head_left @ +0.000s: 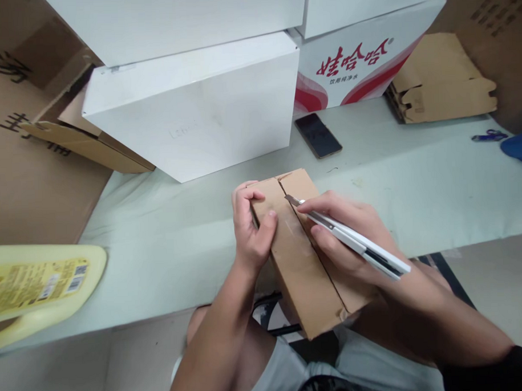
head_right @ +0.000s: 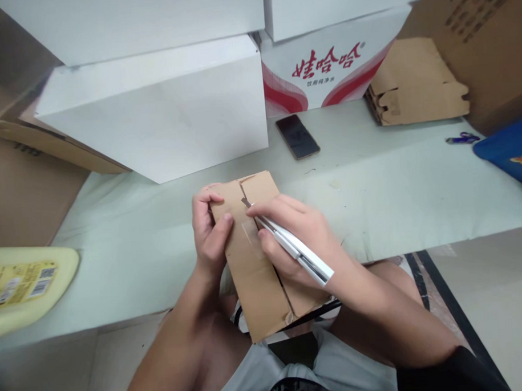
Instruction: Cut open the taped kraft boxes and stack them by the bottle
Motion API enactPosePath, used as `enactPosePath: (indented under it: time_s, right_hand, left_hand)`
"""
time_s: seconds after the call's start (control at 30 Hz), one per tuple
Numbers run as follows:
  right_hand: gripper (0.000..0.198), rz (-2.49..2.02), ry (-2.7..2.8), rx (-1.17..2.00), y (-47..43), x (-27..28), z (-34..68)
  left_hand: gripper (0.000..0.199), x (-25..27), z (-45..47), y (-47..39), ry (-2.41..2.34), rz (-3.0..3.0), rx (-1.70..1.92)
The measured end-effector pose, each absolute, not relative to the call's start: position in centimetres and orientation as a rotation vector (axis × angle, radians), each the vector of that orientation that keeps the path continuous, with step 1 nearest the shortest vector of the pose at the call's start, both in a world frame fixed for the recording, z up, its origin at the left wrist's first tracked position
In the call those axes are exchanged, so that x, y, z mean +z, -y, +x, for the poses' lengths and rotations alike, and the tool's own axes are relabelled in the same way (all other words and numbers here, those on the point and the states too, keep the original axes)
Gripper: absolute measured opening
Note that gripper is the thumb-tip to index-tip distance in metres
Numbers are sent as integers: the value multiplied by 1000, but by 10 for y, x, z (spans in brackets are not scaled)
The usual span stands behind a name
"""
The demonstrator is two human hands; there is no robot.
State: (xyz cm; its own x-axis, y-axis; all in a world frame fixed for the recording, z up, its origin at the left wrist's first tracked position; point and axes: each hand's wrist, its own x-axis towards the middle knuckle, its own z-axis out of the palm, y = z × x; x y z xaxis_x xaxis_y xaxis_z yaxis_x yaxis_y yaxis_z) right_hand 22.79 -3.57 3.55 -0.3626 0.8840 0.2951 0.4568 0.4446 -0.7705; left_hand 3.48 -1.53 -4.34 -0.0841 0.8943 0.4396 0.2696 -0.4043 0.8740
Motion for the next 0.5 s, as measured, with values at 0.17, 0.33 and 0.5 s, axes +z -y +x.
enactPosePath:
  time_s: [0.17, 0.33, 0.5]
  right_hand:
    - [20, -1121, 2023, 769, 36, 39, 228]
    - [19, -1127, 2034, 768, 36, 40, 228]
    - [19, -1136, 2030, 754, 36, 40, 227]
  left_hand:
    - [26, -43, 34, 16, -1190, 1649, 1510]
    - [25, -43, 39, 17, -1228, 1551, 1535]
    - [24, -45, 37, 15, -1189, 1628, 1544]
